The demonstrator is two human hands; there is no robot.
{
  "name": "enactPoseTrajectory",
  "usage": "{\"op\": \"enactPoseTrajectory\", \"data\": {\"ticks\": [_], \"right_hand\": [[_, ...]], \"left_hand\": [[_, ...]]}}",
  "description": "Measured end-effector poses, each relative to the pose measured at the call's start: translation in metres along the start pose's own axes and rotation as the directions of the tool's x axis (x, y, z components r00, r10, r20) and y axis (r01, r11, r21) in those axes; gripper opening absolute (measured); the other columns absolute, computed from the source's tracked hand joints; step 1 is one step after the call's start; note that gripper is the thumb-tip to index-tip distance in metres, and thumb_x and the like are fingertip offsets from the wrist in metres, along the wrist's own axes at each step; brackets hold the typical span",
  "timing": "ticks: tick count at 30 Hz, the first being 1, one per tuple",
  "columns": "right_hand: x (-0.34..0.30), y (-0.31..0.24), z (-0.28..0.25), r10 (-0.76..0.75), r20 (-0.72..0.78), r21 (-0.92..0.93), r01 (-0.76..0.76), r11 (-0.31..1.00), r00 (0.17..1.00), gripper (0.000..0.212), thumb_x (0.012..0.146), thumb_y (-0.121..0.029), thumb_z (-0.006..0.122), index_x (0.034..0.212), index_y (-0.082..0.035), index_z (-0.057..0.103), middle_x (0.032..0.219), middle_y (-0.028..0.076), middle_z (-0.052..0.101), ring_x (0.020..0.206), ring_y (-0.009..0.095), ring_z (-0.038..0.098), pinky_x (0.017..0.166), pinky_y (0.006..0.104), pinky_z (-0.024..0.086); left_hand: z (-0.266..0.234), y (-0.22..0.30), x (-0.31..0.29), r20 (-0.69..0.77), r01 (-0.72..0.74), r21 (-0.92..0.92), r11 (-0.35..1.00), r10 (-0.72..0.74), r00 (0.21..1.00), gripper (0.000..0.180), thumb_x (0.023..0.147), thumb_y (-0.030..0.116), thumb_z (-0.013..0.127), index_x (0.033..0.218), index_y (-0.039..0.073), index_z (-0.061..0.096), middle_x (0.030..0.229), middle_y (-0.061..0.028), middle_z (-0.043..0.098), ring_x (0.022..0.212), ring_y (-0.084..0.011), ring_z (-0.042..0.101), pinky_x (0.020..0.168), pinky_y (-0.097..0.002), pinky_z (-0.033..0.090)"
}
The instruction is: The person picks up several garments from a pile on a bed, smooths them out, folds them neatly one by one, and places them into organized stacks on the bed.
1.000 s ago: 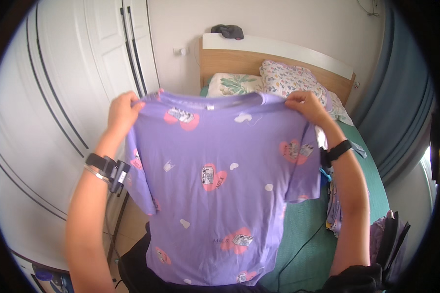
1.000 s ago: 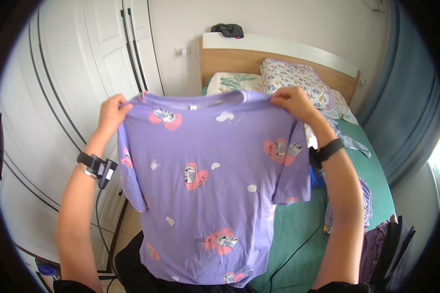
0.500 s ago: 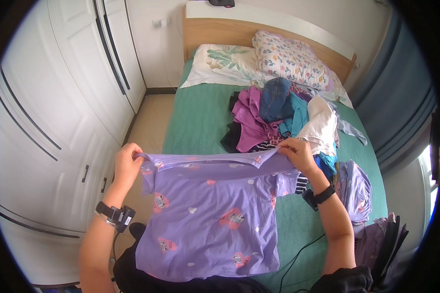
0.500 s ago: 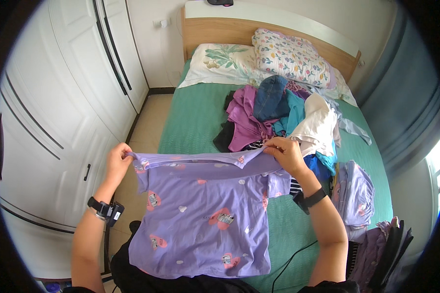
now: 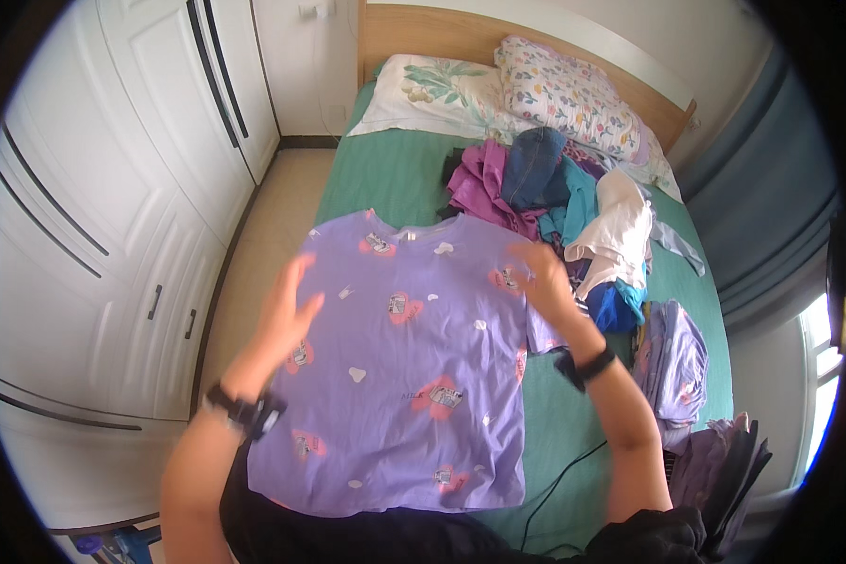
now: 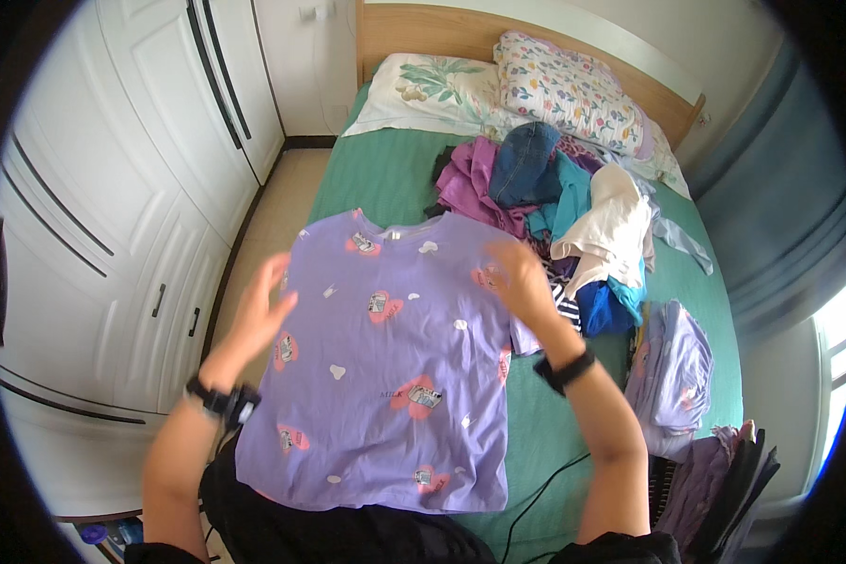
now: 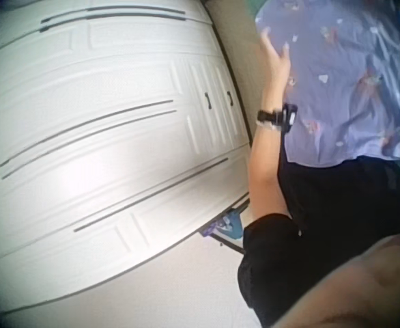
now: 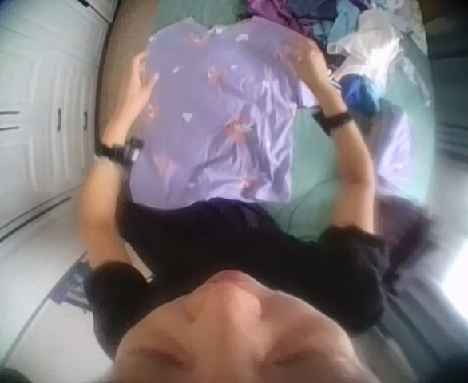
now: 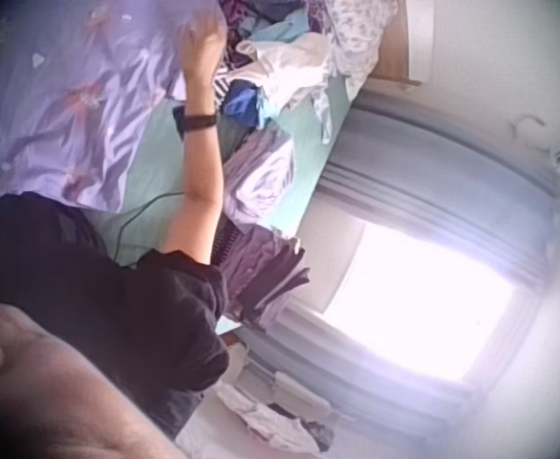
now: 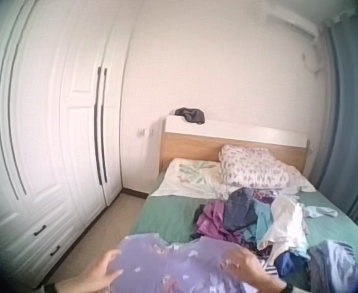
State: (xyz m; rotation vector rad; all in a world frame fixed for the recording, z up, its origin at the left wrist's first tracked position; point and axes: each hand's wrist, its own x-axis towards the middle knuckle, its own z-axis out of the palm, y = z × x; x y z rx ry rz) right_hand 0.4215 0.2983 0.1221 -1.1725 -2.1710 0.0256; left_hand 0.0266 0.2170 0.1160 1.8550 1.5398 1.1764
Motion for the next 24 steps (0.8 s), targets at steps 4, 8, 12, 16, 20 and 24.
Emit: {"op": "enactPoseTrajectory", "data": {"ticks": [4, 8, 12, 16, 20, 24], "right_hand": [[-0.127, -0.065, 0.002, -0.14, 0.363, 0.108, 0.107, 0.988, 0.921, 0.038, 0.075, -0.007, 0.063, 0.113, -0.006, 0.058, 0.114, 0.014, 0.059, 0.105, 0.032, 0.056, 0.089, 0.0408, 0.046], [-0.231, -0.097, -0.016, -0.09, 0.604, -0.09, 0.18, 0.98, 0.792, 0.045, 0.075, -0.01, 0.065, 0.119, -0.011, 0.054, 0.128, 0.013, 0.051, 0.113, 0.031, 0.052, 0.093, 0.0405, 0.044], [-0.29, -0.096, -0.041, 0.339, 0.425, -0.161, -0.298, 0.941, 0.839, 0.034, 0.078, -0.009, 0.064, 0.111, -0.01, 0.059, 0.119, 0.012, 0.058, 0.106, 0.03, 0.056, 0.085, 0.0375, 0.048], [-0.335, -0.113, -0.056, 0.622, 0.328, -0.089, -0.632, 0.77, 0.711, 0.014, 0.083, -0.016, 0.059, 0.084, -0.003, 0.063, 0.076, 0.011, 0.066, 0.07, 0.027, 0.063, 0.061, 0.0365, 0.048], [-0.37, -0.144, -0.058, 0.716, 0.47, -0.013, -0.807, 0.591, 0.517, 0.025, 0.085, -0.026, 0.06, 0.077, -0.002, 0.062, 0.058, 0.011, 0.061, 0.058, 0.031, 0.06, 0.055, 0.0381, 0.047], [-0.385, -0.178, -0.066, 0.696, 0.441, -0.192, -0.698, 0.69, 0.567, 0.028, 0.084, -0.027, 0.061, 0.074, -0.001, 0.062, 0.061, 0.013, 0.063, 0.057, 0.026, 0.062, 0.055, 0.0357, 0.048]], "left_hand": [[-0.019, -0.018, -0.138, 0.226, 0.081, 0.113, 0.99, -0.105, 0.969, 0.056, 0.08, 0.002, 0.062, 0.13, 0.004, 0.038, 0.128, -0.018, 0.046, 0.121, -0.0345, 0.044, 0.101, -0.0405, 0.037], [-0.038, -0.054, -0.254, 0.229, 0.333, 0.317, 0.888, -0.413, 0.881, 0.053, 0.081, 0.004, 0.061, 0.13, 0.0, 0.038, 0.128, -0.0215, 0.045, 0.12, -0.0364, 0.043, 0.101, -0.0406, 0.036], [-0.038, -0.066, -0.33, 0.18, 0.336, 0.405, 0.85, -0.435, 0.882, 0.051, 0.084, 0.009, 0.059, 0.129, -0.001, 0.039, 0.127, -0.0223, 0.046, 0.118, -0.0372, 0.045, 0.1, -0.0405, 0.036], [-0.034, -0.064, -0.346, -0.073, 0.401, 0.347, 0.848, -0.402, 0.913, 0.042, 0.084, 0.013, 0.059, 0.123, 0.001, 0.047, 0.122, -0.0212, 0.05, 0.111, -0.0349, 0.05, 0.095, -0.0391, 0.039], [-0.049, -0.088, -0.379, -0.117, 0.501, 0.355, 0.789, -0.495, 0.861, 0.027, 0.081, 0.012, 0.064, 0.105, 0.002, 0.056, 0.098, -0.013, 0.059, 0.083, -0.0255, 0.057, 0.075, -0.0364, 0.046], [-0.062, -0.086, -0.4, -0.121, 0.584, -0.01, 0.812, -0.581, 0.805, 0.026, 0.081, 0.013, 0.065, 0.104, 0.002, 0.057, 0.081, -0.0049, 0.059, 0.072, -0.017, 0.056, 0.066, -0.0315, 0.046]]}}
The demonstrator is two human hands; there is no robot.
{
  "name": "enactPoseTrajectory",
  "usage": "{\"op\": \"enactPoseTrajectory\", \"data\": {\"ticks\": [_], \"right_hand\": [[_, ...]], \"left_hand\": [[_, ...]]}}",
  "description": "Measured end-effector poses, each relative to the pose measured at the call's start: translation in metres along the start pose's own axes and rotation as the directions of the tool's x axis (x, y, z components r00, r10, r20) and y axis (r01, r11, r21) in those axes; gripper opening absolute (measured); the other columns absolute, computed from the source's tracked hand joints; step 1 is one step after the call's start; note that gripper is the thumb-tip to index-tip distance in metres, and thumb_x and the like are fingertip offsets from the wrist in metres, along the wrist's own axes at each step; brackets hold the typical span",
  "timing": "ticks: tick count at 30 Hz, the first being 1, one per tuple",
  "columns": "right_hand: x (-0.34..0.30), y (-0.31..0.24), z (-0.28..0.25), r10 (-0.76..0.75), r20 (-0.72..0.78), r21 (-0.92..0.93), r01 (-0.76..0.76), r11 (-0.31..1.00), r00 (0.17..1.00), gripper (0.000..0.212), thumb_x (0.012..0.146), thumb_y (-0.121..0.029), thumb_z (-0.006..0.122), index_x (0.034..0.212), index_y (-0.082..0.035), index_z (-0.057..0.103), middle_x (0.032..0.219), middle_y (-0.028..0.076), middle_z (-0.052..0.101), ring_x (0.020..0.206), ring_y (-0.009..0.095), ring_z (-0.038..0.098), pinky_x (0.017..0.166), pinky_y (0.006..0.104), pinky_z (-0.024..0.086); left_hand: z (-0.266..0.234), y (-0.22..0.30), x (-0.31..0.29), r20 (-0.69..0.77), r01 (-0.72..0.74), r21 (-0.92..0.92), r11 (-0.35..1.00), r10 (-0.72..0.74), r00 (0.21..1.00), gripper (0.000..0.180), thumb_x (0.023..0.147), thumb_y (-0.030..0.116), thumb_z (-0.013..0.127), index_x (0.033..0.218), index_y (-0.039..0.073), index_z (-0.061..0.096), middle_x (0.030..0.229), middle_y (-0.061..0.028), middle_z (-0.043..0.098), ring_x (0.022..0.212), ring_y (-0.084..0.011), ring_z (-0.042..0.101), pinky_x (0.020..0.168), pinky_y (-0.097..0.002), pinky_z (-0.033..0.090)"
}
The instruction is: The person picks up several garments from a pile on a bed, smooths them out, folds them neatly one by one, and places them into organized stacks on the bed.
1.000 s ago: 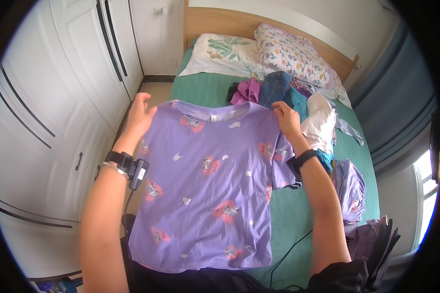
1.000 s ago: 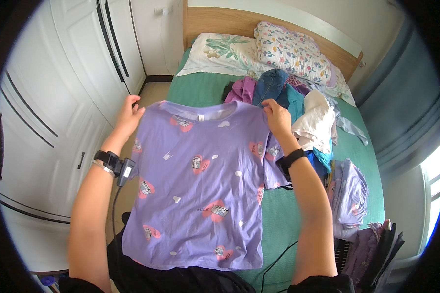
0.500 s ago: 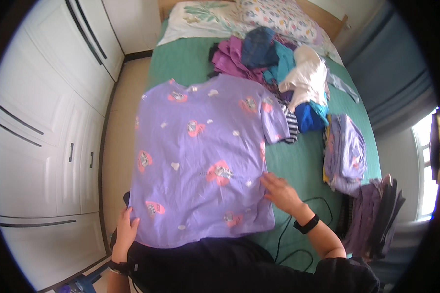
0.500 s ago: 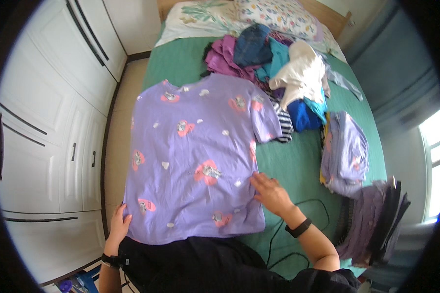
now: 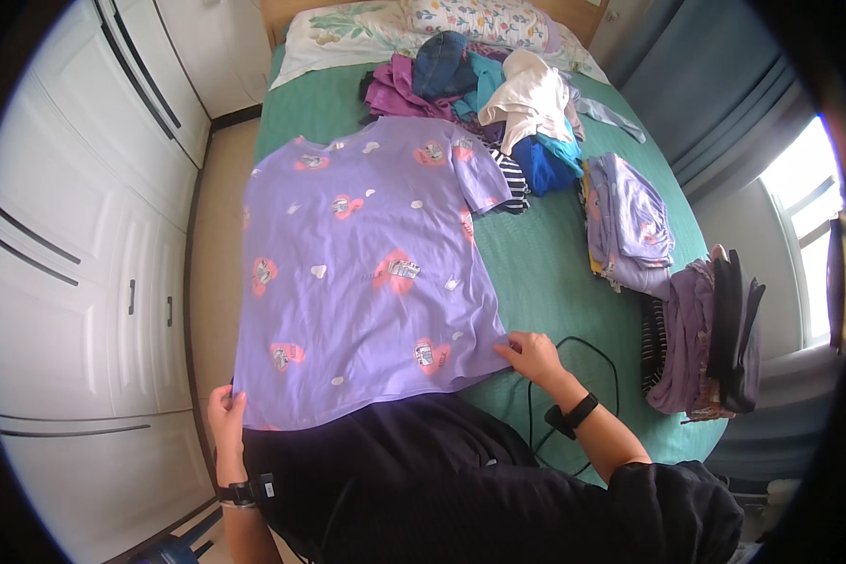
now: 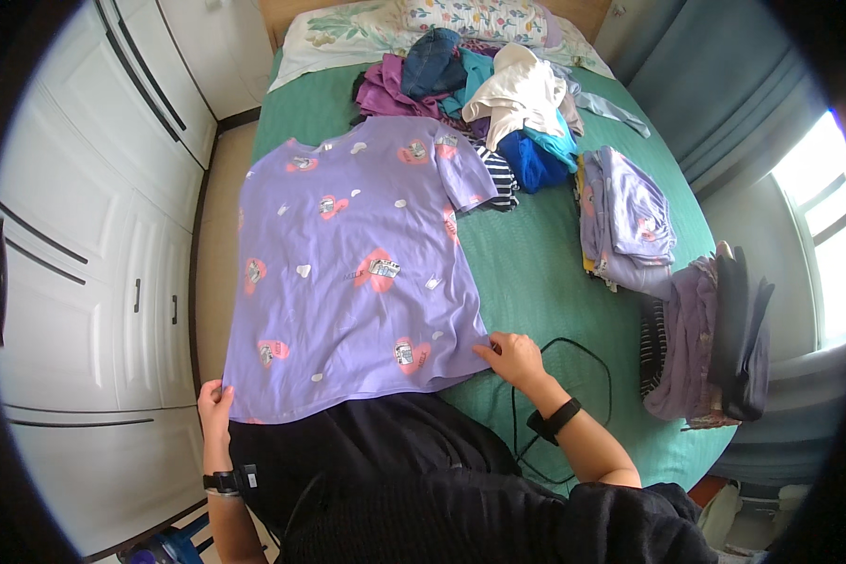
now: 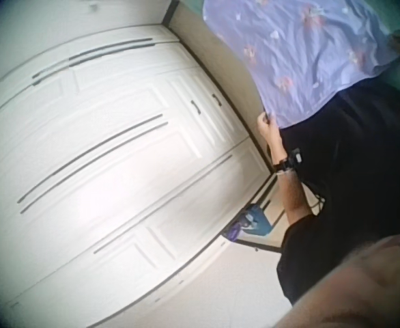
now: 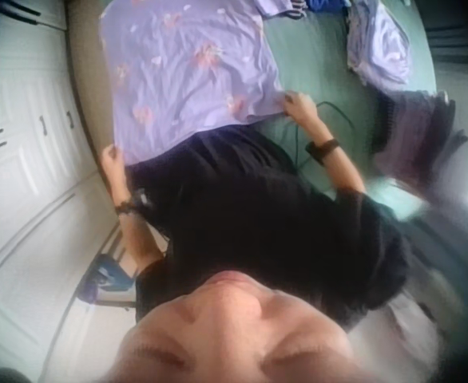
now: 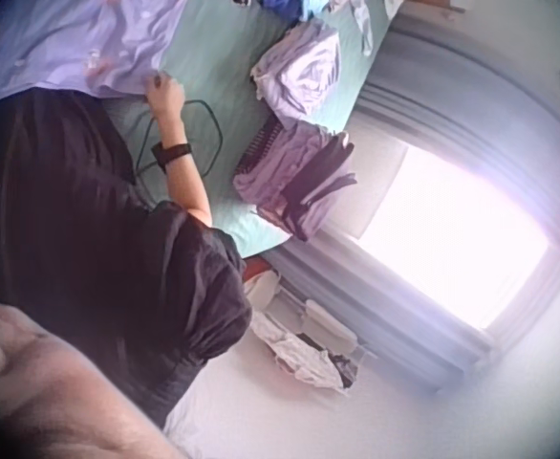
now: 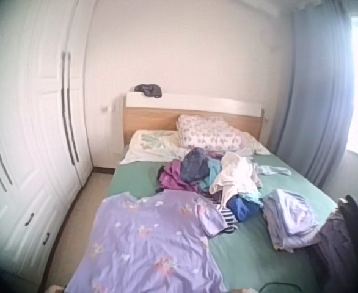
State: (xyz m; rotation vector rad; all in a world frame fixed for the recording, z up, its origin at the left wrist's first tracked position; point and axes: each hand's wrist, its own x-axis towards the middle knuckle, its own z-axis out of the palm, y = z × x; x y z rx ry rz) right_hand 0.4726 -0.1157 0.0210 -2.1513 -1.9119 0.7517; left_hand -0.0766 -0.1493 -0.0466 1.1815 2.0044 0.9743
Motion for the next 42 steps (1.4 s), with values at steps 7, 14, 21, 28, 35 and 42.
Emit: {"op": "enactPoseTrajectory", "data": {"ticks": [7, 14, 21, 28, 35, 42], "right_hand": [[-0.028, 0.036, -0.017, 0.153, -0.076, 0.353, -0.117, 0.928, 0.985, 0.014, 0.081, -0.011, 0.064, 0.077, 0.002, 0.064, 0.058, 0.009, 0.061, 0.046, 0.014, 0.06, 0.044, 0.0274, 0.046], [-0.065, 0.069, -0.025, 0.272, 0.112, 0.469, -0.292, 0.834, 0.956, 0.015, 0.081, -0.013, 0.066, 0.075, 0.001, 0.064, 0.06, 0.004, 0.061, 0.046, 0.011, 0.057, 0.043, 0.024, 0.045], [-0.084, 0.085, -0.023, 0.282, 0.174, 0.499, -0.331, 0.801, 0.944, 0.014, 0.081, -0.012, 0.067, 0.079, 0.001, 0.065, 0.063, 0.003, 0.062, 0.048, 0.009, 0.057, 0.043, 0.0241, 0.045], [-0.09, 0.086, 0.009, 0.295, 0.193, 0.433, -0.351, 0.83, 0.936, 0.017, 0.082, -0.015, 0.065, 0.079, 0.002, 0.065, 0.063, 0.005, 0.063, 0.051, 0.012, 0.061, 0.044, 0.0255, 0.046], [-0.084, 0.063, 0.006, 0.348, 0.238, 0.478, -0.422, 0.771, 0.907, 0.021, 0.081, -0.019, 0.067, 0.087, 0.002, 0.065, 0.073, 0.005, 0.065, 0.057, 0.013, 0.062, 0.049, 0.0247, 0.048], [-0.088, 0.074, 0.016, 0.28, 0.372, 0.585, -0.458, 0.67, 0.885, 0.033, 0.081, -0.029, 0.068, 0.099, -0.002, 0.064, 0.078, 0.001, 0.063, 0.068, 0.012, 0.059, 0.057, 0.0258, 0.049]], "left_hand": [[-0.053, 0.045, -0.026, -0.03, 0.096, -0.342, 0.935, -0.113, 0.993, 0.006, 0.085, 0.009, 0.06, 0.087, 0.006, 0.055, 0.068, 0.0015, 0.052, 0.051, -0.0053, 0.044, 0.038, -0.0209, 0.028], [-0.067, 0.047, -0.056, 0.058, 0.267, -0.297, 0.917, -0.261, 0.964, 0.01, 0.085, 0.01, 0.061, 0.086, 0.006, 0.052, 0.068, 0.001, 0.054, 0.047, -0.004, 0.039, 0.035, -0.0211, 0.019], [-0.085, 0.051, -0.074, 0.049, 0.196, -0.32, 0.927, -0.191, 0.98, 0.009, 0.085, 0.011, 0.062, 0.086, 0.007, 0.054, 0.067, 0.0006, 0.054, 0.046, -0.0044, 0.042, 0.035, -0.0212, 0.02], [-0.066, -0.003, -0.083, 0.143, 0.203, 0.159, 0.966, -0.226, 0.964, 0.025, 0.078, 0.011, 0.068, 0.097, 0.002, 0.055, 0.073, -0.0071, 0.06, 0.065, -0.017, 0.057, 0.057, -0.03, 0.044], [-0.033, 0.12, -0.077, 0.166, -0.356, 0.277, 0.892, 0.32, 0.933, 0.047, 0.074, 0.004, 0.069, 0.117, 0.007, 0.05, 0.085, -0.0097, 0.06, 0.072, -0.0251, 0.059, 0.064, -0.0361, 0.047], [0.093, 0.223, -0.118, 0.673, -0.864, -0.12, 0.489, 0.68, 0.291, 0.039, 0.075, 0.016, 0.07, 0.11, 0.007, 0.057, 0.094, -0.0118, 0.06, 0.091, -0.0293, 0.059, 0.077, -0.0379, 0.049]]}}
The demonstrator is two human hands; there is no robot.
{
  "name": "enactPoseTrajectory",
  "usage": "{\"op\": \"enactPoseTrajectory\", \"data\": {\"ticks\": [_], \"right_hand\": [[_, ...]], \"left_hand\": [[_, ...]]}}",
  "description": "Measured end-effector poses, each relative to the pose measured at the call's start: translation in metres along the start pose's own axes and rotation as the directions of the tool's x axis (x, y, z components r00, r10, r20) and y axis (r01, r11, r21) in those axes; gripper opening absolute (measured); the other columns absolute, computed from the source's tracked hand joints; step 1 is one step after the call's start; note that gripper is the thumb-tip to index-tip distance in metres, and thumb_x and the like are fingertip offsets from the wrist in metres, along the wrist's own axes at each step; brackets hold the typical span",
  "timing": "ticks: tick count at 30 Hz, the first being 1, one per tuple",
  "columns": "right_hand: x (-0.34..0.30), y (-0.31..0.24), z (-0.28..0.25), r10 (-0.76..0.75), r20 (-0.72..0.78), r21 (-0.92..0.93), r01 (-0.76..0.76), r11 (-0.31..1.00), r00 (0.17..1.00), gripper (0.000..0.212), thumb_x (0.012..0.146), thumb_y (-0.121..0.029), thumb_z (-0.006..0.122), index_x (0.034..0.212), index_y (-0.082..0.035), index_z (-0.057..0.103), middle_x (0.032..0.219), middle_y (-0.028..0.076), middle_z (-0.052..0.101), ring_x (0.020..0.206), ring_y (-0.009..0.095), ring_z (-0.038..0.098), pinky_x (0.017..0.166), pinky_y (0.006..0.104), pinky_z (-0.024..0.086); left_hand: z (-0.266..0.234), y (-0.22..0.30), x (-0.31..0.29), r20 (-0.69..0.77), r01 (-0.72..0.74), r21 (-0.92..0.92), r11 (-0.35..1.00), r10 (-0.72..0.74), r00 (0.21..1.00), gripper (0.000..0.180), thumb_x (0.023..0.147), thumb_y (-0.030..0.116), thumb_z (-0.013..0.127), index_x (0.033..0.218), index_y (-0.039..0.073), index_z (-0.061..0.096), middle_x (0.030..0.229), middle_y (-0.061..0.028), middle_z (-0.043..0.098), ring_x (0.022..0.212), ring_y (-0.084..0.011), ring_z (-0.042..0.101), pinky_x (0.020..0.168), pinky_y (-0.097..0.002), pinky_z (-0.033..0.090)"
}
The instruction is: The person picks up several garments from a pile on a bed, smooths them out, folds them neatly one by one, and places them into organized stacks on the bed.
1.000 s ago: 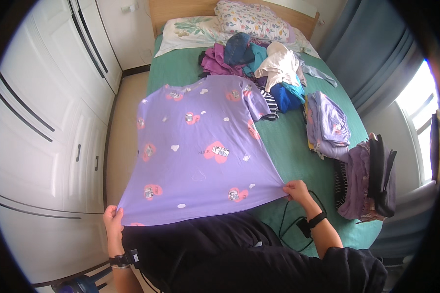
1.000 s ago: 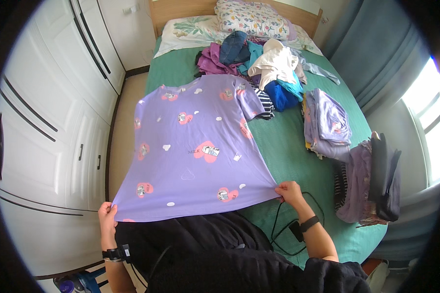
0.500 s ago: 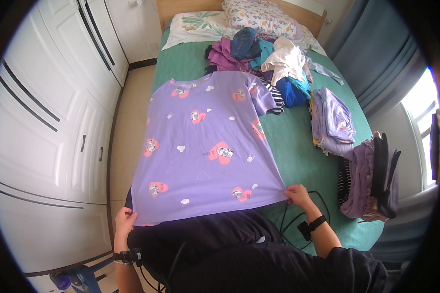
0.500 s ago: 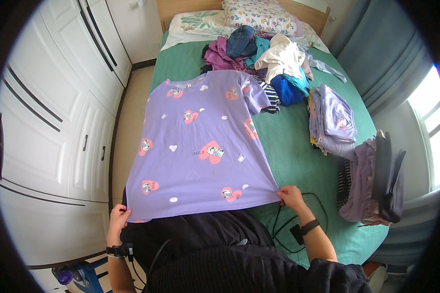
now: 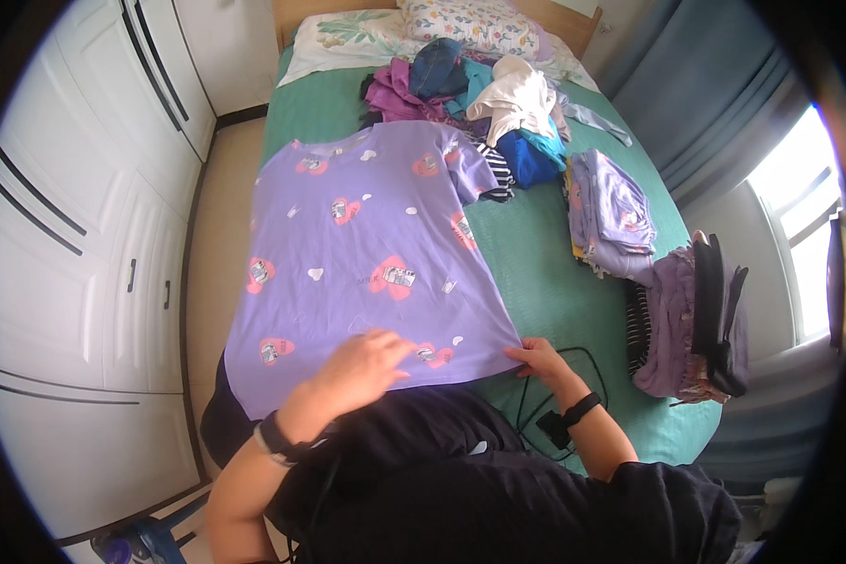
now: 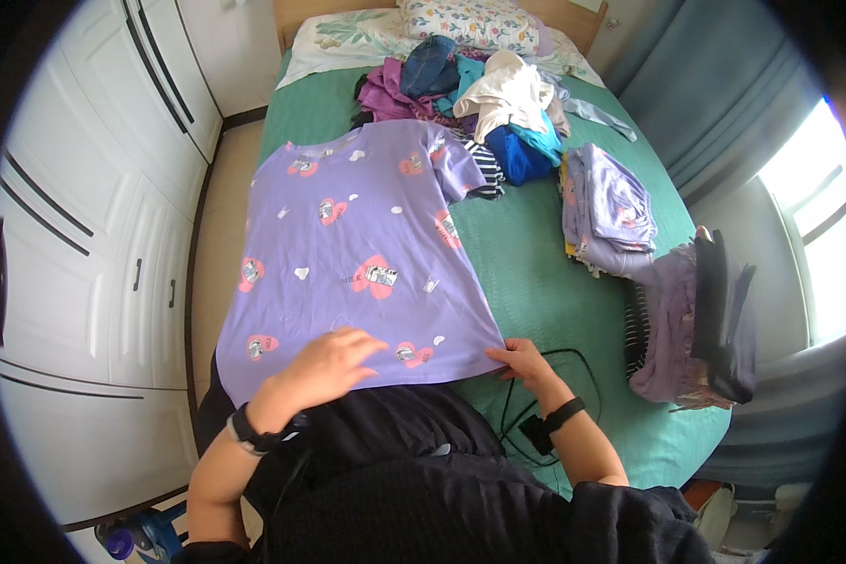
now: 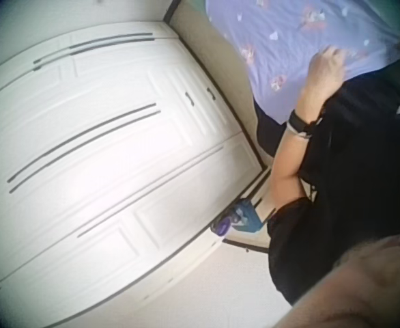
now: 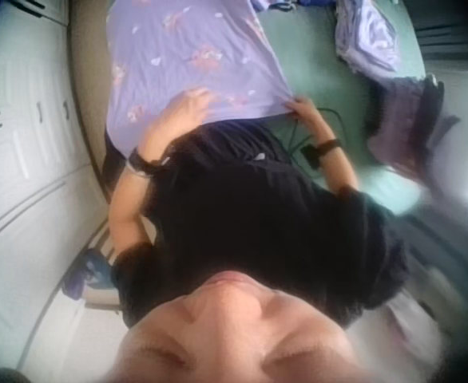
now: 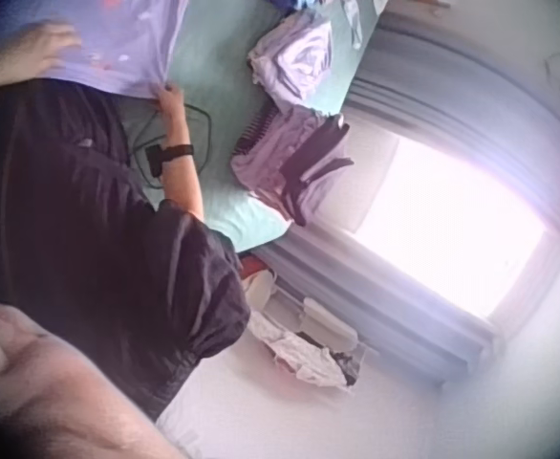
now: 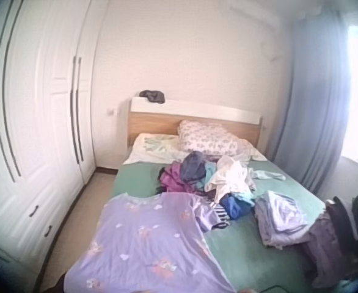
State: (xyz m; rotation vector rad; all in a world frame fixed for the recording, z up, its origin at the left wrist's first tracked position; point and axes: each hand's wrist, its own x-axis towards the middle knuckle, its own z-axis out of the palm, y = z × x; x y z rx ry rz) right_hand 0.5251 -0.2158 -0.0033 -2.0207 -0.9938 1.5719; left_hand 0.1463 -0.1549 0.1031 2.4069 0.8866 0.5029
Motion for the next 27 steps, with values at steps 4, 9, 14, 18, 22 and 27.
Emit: {"op": "enactPoseTrajectory", "data": {"ticks": [4, 9, 14, 18, 22, 27], "right_hand": [[-0.015, -0.025, 0.012, 0.123, 0.005, 0.408, -0.114, 0.906, 0.992, 0.027, 0.084, -0.027, 0.064, 0.097, -0.004, 0.061, 0.076, 0.003, 0.063, 0.065, 0.014, 0.06, 0.057, 0.0276, 0.049], [-0.003, -0.02, 0.001, 0.197, 0.174, 0.758, -0.259, 0.598, 0.965, 0.018, 0.086, -0.023, 0.058, 0.088, -0.006, 0.055, 0.069, 0.006, 0.062, 0.059, 0.018, 0.06, 0.051, 0.028, 0.047], [0.004, -0.018, -0.006, 0.163, 0.222, 0.783, -0.275, 0.558, 0.961, 0.017, 0.087, -0.023, 0.057, 0.089, -0.006, 0.056, 0.074, 0.007, 0.062, 0.065, 0.018, 0.061, 0.056, 0.0277, 0.046], [-0.012, -0.025, 0.008, 0.005, 0.192, 0.896, -0.178, 0.407, 0.981, 0.028, 0.089, -0.032, 0.058, 0.096, -0.005, 0.057, 0.101, 0.013, 0.061, 0.097, 0.022, 0.059, 0.08, 0.0328, 0.047], [-0.023, -0.026, 0.033, -0.235, 0.49, 0.849, -0.4, 0.344, 0.839, 0.044, 0.089, -0.04, 0.057, 0.11, -0.002, 0.054, 0.123, 0.017, 0.053, 0.121, 0.025, 0.046, 0.099, 0.0369, 0.038], [-0.029, -0.048, 0.074, -0.132, 0.71, 0.642, -0.56, 0.523, 0.691, 0.063, 0.089, -0.038, 0.058, 0.131, 0.004, 0.036, 0.132, 0.019, 0.046, 0.127, 0.027, 0.041, 0.104, 0.0379, 0.036]], "left_hand": [[0.045, 0.012, 0.037, 0.242, -0.077, -0.077, 0.994, 0.093, 0.966, 0.038, 0.075, 0.019, 0.07, 0.107, 0.005, 0.054, 0.097, -0.0108, 0.056, 0.095, -0.0298, 0.057, 0.083, -0.0381, 0.046], [0.084, 0.009, 0.049, 0.209, -0.098, 0.045, 0.994, 0.087, 0.974, 0.04, 0.075, 0.017, 0.069, 0.108, 0.006, 0.05, 0.095, -0.0115, 0.054, 0.086, -0.0318, 0.059, 0.074, -0.0404, 0.049], [0.092, -0.004, 0.051, 0.15, -0.066, 0.054, 0.996, 0.057, 0.987, 0.028, 0.077, 0.011, 0.062, 0.102, 0.005, 0.051, 0.087, -0.0129, 0.057, 0.071, -0.0341, 0.061, 0.061, -0.0422, 0.05], [0.086, -0.003, 0.053, -0.009, -0.056, -0.034, 0.998, 0.056, 0.998, 0.015, 0.078, 0.009, 0.059, 0.09, 0.005, 0.053, 0.078, -0.0116, 0.057, 0.069, -0.0345, 0.06, 0.06, -0.0421, 0.049], [0.073, 0.005, 0.058, -0.041, -0.014, 0.01, 1.0, 0.014, 0.999, 0.013, 0.078, 0.011, 0.06, 0.088, 0.006, 0.054, 0.078, -0.0105, 0.057, 0.071, -0.0333, 0.06, 0.06, -0.0415, 0.049], [0.082, 0.016, 0.055, -0.029, -0.106, 0.076, 0.991, 0.108, 0.994, 0.01, 0.077, 0.009, 0.058, 0.086, 0.005, 0.055, 0.081, -0.0086, 0.057, 0.075, -0.0283, 0.06, 0.061, -0.0381, 0.05]]}}
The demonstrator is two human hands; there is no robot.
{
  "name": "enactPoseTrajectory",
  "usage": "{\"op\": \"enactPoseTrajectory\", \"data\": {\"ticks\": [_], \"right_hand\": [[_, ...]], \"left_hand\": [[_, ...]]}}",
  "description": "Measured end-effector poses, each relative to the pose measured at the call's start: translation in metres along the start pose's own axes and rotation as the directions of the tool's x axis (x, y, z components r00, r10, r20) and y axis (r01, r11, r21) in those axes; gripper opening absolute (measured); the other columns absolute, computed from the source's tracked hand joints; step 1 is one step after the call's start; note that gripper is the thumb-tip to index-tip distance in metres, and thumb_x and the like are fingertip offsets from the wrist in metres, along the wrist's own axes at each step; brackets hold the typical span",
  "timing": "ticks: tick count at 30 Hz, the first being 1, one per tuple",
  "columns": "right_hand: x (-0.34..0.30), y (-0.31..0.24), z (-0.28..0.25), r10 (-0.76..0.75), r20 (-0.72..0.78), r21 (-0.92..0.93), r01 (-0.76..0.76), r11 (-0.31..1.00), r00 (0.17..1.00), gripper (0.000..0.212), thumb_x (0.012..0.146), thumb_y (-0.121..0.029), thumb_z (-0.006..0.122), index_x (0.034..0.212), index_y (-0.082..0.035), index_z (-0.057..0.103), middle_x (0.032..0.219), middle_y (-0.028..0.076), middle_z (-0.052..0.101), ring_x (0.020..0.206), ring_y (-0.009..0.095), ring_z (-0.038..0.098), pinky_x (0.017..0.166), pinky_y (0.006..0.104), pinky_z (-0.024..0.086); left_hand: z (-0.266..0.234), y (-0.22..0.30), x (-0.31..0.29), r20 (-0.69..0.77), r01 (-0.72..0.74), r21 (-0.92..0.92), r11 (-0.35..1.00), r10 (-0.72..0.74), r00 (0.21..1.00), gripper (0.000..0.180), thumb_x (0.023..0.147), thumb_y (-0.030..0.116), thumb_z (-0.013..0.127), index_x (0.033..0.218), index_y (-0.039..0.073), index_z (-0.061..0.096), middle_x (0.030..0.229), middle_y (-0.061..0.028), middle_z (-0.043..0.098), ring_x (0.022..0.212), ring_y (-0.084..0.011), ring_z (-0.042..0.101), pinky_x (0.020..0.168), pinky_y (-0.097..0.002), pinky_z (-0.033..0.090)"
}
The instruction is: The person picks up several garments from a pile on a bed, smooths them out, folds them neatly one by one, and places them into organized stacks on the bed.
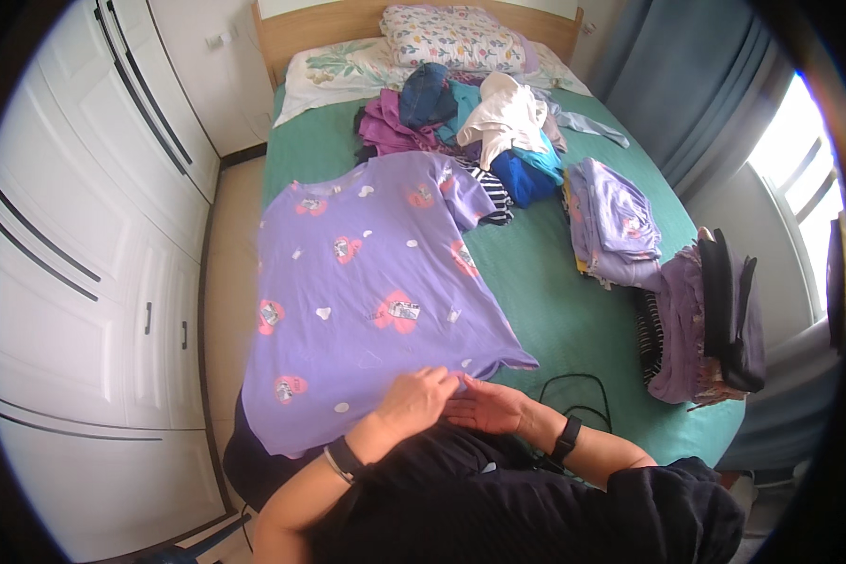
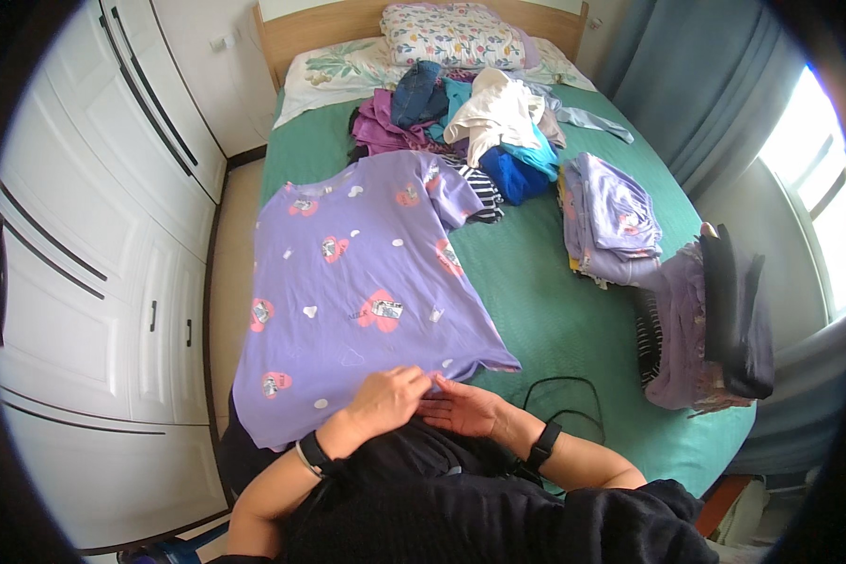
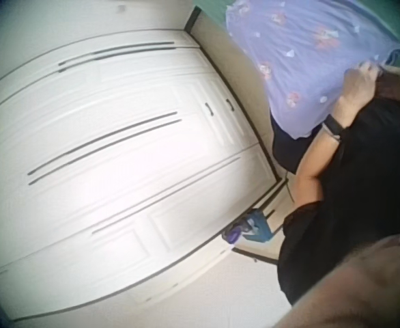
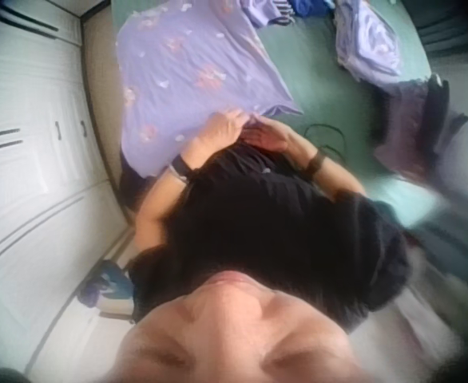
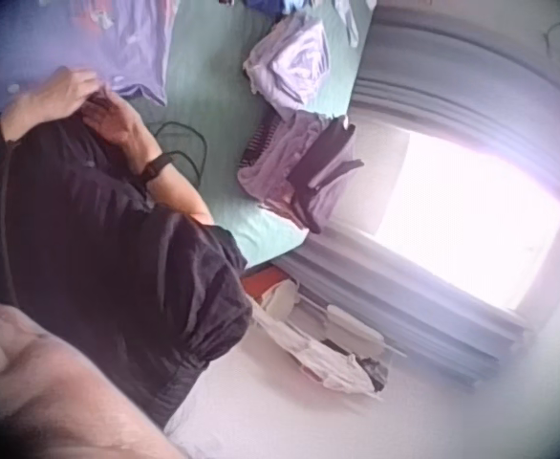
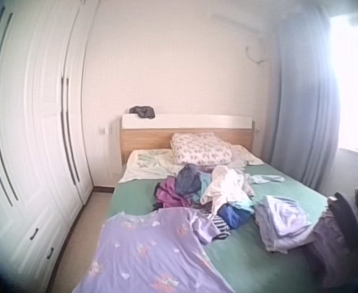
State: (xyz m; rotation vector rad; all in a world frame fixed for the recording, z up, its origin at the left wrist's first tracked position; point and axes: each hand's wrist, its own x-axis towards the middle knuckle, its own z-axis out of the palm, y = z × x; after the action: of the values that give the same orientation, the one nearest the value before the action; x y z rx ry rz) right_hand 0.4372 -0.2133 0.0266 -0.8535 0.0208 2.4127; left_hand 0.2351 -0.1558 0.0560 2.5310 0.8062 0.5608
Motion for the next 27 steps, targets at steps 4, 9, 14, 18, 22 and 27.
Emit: {"op": "enactPoseTrajectory", "data": {"ticks": [4, 9, 14, 18, 22, 27], "right_hand": [[0.009, -0.01, 0.022, -0.034, -0.26, 0.164, 0.079, 0.983, 0.965, 0.044, 0.092, -0.028, 0.054, 0.124, 0.002, 0.044, 0.123, 0.014, 0.052, 0.117, 0.028, 0.049, 0.103, 0.0432, 0.037], [0.024, -0.015, 0.0, -0.103, -0.325, 0.196, 0.174, 0.965, 0.94, 0.032, 0.094, -0.018, 0.048, 0.12, 0.001, 0.048, 0.119, 0.014, 0.055, 0.11, 0.028, 0.053, 0.102, 0.0444, 0.038], [0.042, -0.03, -0.032, -0.133, -0.374, 0.115, 0.188, 0.975, 0.918, 0.031, 0.093, -0.011, 0.049, 0.122, 0.001, 0.048, 0.12, 0.014, 0.054, 0.111, 0.028, 0.053, 0.101, 0.0434, 0.04], [0.046, -0.052, -0.045, -0.182, -0.383, 0.066, 0.223, 0.973, 0.906, 0.034, 0.089, -0.006, 0.055, 0.122, -0.001, 0.049, 0.121, 0.013, 0.055, 0.112, 0.028, 0.052, 0.1, 0.0432, 0.04], [0.054, -0.08, -0.048, -0.185, -0.369, 0.03, 0.211, 0.977, 0.911, 0.037, 0.087, -0.005, 0.059, 0.122, 0.002, 0.049, 0.12, 0.013, 0.056, 0.111, 0.027, 0.052, 0.101, 0.0409, 0.04], [0.054, -0.097, -0.072, -0.223, -0.45, -0.159, 0.168, 0.973, 0.864, 0.04, 0.083, -0.006, 0.066, 0.119, 0.004, 0.052, 0.117, 0.011, 0.058, 0.108, 0.025, 0.054, 0.097, 0.0377, 0.042]], "left_hand": [[0.001, 0.007, -0.003, 0.049, -0.133, 0.048, 0.99, 0.131, 0.99, 0.007, 0.076, 0.006, 0.056, 0.082, 0.005, 0.056, 0.08, -0.0075, 0.056, 0.077, -0.0248, 0.061, 0.061, -0.0348, 0.051], [-0.023, -0.005, 0.016, 0.19, -0.153, -0.036, 0.988, 0.157, 0.969, 0.008, 0.078, 0.01, 0.06, 0.084, 0.006, 0.056, 0.08, -0.008, 0.057, 0.077, -0.0257, 0.062, 0.061, -0.0354, 0.05], [-0.064, -0.052, 0.054, 0.184, 0.02, -0.074, 0.997, -0.006, 0.983, 0.019, 0.079, 0.019, 0.065, 0.093, 0.007, 0.059, 0.084, -0.0087, 0.061, 0.074, -0.0271, 0.062, 0.062, -0.0362, 0.049], [-0.106, -0.114, 0.111, 0.167, 0.215, 0.024, 0.976, -0.216, 0.962, 0.019, 0.079, 0.017, 0.065, 0.096, 0.009, 0.061, 0.083, -0.0075, 0.063, 0.073, -0.0258, 0.062, 0.064, -0.0357, 0.05], [-0.126, -0.195, 0.173, 0.157, 0.34, 0.064, 0.938, -0.346, 0.925, 0.018, 0.08, 0.014, 0.064, 0.097, 0.009, 0.061, 0.081, -0.0067, 0.063, 0.072, -0.0239, 0.063, 0.063, -0.0342, 0.049], [-0.119, -0.273, 0.265, 0.154, 0.464, 0.058, 0.884, -0.467, 0.871, 0.025, 0.077, 0.009, 0.064, 0.102, 0.008, 0.059, 0.095, -0.0094, 0.064, 0.085, -0.0278, 0.062, 0.071, -0.0379, 0.05]]}}
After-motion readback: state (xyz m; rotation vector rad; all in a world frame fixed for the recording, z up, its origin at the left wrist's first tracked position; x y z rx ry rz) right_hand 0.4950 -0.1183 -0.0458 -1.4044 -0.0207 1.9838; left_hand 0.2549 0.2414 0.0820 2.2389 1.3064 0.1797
